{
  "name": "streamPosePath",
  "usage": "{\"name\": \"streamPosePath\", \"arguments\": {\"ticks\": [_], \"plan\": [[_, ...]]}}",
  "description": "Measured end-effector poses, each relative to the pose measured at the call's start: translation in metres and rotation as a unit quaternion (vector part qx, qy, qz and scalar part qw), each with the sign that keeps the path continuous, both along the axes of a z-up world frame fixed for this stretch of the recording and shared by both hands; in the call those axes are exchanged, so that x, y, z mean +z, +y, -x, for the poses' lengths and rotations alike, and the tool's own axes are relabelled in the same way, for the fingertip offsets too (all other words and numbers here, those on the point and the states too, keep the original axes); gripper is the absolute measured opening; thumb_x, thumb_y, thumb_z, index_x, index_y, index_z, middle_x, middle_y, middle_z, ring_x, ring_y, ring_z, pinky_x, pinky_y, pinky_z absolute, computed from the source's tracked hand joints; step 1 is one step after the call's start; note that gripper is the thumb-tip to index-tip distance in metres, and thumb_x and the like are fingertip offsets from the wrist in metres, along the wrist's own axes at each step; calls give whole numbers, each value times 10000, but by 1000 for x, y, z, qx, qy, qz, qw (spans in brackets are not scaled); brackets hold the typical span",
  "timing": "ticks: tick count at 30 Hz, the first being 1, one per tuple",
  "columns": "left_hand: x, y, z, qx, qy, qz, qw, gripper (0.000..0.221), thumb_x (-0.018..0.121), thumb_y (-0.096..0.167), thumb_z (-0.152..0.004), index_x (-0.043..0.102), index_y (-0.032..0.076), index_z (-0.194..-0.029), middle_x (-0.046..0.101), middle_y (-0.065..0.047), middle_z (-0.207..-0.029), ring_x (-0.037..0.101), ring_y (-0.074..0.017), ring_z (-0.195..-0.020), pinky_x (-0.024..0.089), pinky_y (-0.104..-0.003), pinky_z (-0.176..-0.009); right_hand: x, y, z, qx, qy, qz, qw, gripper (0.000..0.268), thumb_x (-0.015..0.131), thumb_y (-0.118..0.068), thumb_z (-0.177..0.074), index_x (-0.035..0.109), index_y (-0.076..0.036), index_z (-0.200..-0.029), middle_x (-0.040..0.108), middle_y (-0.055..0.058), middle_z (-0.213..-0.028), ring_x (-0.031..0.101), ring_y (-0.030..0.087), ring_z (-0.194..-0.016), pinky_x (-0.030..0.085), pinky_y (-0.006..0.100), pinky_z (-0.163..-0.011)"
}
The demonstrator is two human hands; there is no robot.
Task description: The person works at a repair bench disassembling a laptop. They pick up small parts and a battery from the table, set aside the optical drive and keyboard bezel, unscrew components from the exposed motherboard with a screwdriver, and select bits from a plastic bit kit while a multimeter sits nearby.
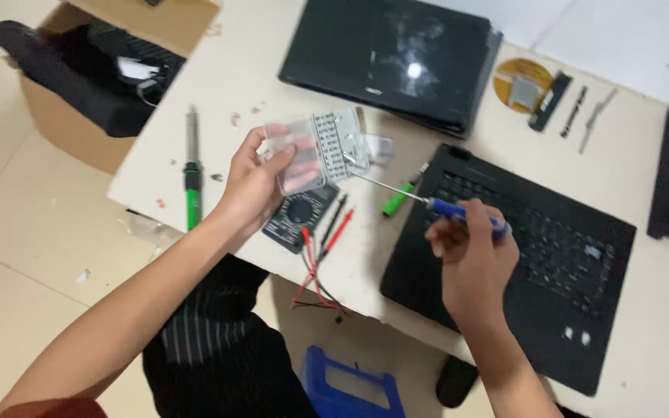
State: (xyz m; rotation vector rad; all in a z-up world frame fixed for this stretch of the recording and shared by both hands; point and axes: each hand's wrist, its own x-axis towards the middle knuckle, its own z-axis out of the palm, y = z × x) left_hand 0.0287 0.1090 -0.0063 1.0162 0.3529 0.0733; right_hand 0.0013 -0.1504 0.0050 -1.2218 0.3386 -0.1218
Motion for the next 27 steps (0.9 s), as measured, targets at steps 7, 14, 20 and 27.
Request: {"name": "streamPosePath", "arguments": {"ticks": [7,14,20,27], "plan": [[-58,60,-26,101,23,3,995,312,491,27,-976,404,96,-1267,683,-220,-1142,742,-343,-850,661,-452,-750,10,75,-44,83,-30,11,996,194,608,-225,-1004,598,-42,-941,630,166,-674,659,249,-586,465,277,-453],[-60,74,-31,108,53,-9,993,371,494,38,-964,363,38,-1311,674,-239,-1159,739,-328,-879,651,-424,-751,-7,98,-59,85,-23,27,996,178,615,-234,-1001,608,-71,-931,641,132,-707,664,221,-614,478,263,-480],[-66,82,-16,101,92,-46,990,420,533,52,-955,370,9,-1340,628,-245,-1142,715,-358,-923,650,-444,-770,-17,98,-64,105,-2,44,994,181,585,-253,-1032,618,-79,-994,654,120,-770,661,217,-686,498,302,-557],[-39,107,-10,-26,154,-384,910,634,714,275,-868,426,42,-1383,615,-254,-1211,709,-339,-988,619,-466,-779,-10,110,-62,92,8,80,993,186,622,-265,-1004,630,-90,-942,649,133,-713,649,220,-618,500,292,-521]]}}
